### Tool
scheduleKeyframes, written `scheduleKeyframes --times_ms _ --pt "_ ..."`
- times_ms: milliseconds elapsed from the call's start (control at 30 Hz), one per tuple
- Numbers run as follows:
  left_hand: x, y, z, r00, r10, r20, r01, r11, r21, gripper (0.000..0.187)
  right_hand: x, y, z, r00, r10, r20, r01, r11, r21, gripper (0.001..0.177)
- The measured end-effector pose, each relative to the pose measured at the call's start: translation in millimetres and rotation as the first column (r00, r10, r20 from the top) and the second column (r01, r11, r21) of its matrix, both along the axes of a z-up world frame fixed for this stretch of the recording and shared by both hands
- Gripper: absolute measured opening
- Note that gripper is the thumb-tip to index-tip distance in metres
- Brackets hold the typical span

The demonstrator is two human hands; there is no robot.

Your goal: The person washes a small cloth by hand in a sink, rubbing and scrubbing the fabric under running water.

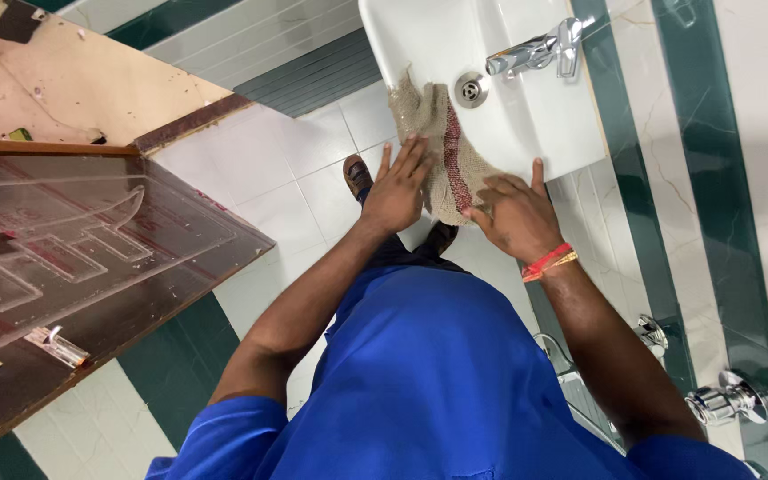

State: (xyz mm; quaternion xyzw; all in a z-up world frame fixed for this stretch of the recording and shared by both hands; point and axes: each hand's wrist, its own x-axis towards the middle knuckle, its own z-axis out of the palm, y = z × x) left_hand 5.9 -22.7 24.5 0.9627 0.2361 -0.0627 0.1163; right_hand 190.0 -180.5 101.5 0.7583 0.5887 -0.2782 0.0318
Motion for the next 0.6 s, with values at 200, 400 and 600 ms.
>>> scheduleKeyframes --times_ms 200,400,600 --pt "16.2 49.2 -19.0 0.97 -0.233 -0.065 0.236 0.971 0.043 0.071 -17.4 60.0 -90.3 0.965 -0.006 -0.261 0.064 0.975 0.214 0.096" --pt "38.4 129.1 -31.6 0.991 -0.113 0.064 0.113 0.994 0.003 0.049 -39.2 145.3 -149.6 0.944 -0.201 -0.26 0.277 0.911 0.305 0.094" --pt "70.9 238.2 -43.3 0.982 -0.163 0.098 0.142 0.971 0.194 0.047 -18.2 258.9 -137.5 0.914 -0.284 -0.288 0.363 0.892 0.271 0.094"
